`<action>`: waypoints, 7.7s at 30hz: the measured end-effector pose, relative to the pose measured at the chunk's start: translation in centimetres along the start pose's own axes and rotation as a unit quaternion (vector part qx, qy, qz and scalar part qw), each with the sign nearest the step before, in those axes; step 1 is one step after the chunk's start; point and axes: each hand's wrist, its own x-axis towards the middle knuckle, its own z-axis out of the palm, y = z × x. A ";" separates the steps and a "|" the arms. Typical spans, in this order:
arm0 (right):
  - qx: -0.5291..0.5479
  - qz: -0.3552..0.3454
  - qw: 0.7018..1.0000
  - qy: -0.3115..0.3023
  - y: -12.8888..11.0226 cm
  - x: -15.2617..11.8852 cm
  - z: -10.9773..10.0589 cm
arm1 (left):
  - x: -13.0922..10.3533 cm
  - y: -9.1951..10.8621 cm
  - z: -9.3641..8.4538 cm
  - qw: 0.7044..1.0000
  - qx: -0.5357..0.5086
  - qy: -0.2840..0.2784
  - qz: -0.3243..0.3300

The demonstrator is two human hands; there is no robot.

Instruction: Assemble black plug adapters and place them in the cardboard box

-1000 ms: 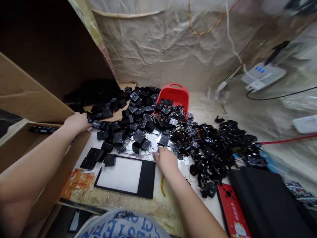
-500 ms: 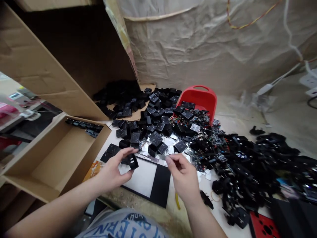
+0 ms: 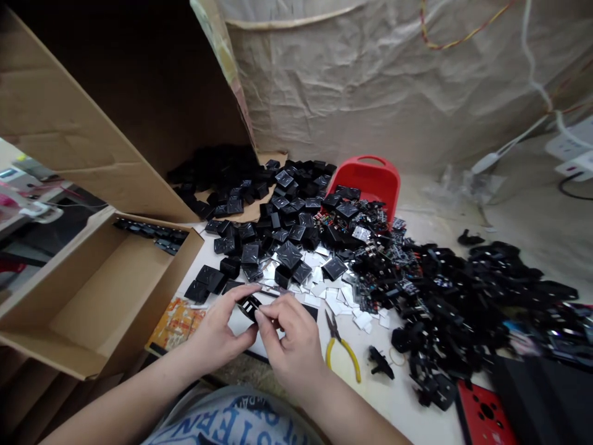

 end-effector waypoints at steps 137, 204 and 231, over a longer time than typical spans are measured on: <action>0.110 0.399 0.910 0.019 5.8 -0.7 -6.0 | 1.4 0.5 3.1 0.991 0.042 0.018 0.128; -0.075 0.157 0.985 -0.009 3.6 -3.0 0.8 | -1.8 -0.9 1.5 0.962 -0.224 0.041 -0.148; 0.410 0.481 0.773 -0.050 4.8 -2.4 1.4 | -0.7 -3.8 1.6 0.878 -0.386 -0.144 -0.242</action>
